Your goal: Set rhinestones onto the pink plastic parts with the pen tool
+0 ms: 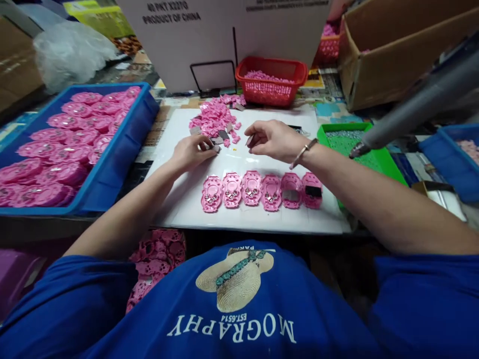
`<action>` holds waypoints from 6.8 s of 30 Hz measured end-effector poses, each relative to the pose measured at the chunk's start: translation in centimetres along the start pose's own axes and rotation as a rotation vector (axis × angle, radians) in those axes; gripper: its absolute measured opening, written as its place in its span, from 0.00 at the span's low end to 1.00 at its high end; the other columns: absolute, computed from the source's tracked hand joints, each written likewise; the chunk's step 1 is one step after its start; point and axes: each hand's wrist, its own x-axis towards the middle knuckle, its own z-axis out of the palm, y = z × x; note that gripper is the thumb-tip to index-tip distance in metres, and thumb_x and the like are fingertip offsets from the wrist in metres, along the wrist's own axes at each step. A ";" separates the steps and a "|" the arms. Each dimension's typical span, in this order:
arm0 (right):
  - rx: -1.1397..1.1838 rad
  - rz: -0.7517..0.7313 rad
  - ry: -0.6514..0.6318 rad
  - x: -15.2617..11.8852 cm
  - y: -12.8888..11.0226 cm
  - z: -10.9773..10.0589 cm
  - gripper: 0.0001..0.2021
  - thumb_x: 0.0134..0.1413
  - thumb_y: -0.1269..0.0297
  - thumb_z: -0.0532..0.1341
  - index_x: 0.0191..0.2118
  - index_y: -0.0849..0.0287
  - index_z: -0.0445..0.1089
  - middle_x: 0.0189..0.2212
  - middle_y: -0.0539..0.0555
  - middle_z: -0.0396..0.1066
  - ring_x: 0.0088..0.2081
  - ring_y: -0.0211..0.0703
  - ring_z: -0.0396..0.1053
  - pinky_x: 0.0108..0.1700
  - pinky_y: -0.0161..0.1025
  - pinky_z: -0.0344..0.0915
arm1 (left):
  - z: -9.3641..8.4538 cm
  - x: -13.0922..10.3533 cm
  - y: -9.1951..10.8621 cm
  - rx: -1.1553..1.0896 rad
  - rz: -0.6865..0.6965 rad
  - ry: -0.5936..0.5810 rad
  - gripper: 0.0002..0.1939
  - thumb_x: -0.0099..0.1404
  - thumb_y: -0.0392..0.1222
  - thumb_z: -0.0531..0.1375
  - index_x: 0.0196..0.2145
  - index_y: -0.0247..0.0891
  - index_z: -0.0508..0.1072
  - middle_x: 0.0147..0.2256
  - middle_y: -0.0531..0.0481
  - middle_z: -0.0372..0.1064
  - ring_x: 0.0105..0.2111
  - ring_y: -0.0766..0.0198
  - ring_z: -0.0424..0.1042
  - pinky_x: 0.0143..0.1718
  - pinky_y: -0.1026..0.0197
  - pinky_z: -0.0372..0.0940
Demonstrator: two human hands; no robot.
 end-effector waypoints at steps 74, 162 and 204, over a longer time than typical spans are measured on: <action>-0.006 -0.134 0.022 -9.4 -0.9 2.0 0.12 0.59 0.65 0.64 0.47 0.58 0.79 0.38 0.56 0.79 0.38 0.43 0.76 0.41 0.40 0.71 | -0.7 -12.3 2.9 -1.257 -0.169 0.107 0.18 0.53 0.44 0.72 0.40 0.36 0.80 0.32 0.49 0.79 0.28 0.65 0.77 0.35 0.61 0.74; -0.732 -0.666 0.225 -7.3 -0.5 5.4 0.09 0.67 0.68 0.55 0.40 0.61 0.74 0.35 0.57 0.76 0.35 0.43 0.73 0.37 0.38 0.67 | 1.6 -17.1 0.7 0.374 0.698 0.299 0.13 0.70 0.31 0.53 0.50 0.31 0.69 0.43 0.42 0.75 0.36 0.60 0.73 0.34 0.59 0.70; -0.948 -0.869 0.197 -4.4 -3.4 13.4 0.15 0.65 0.77 0.54 0.29 0.61 0.73 0.23 0.54 0.70 0.27 0.41 0.60 0.29 0.42 0.49 | -0.5 -16.2 -2.2 -0.973 -0.205 0.345 0.15 0.56 0.48 0.69 0.37 0.36 0.78 0.33 0.49 0.77 0.31 0.65 0.73 0.31 0.64 0.67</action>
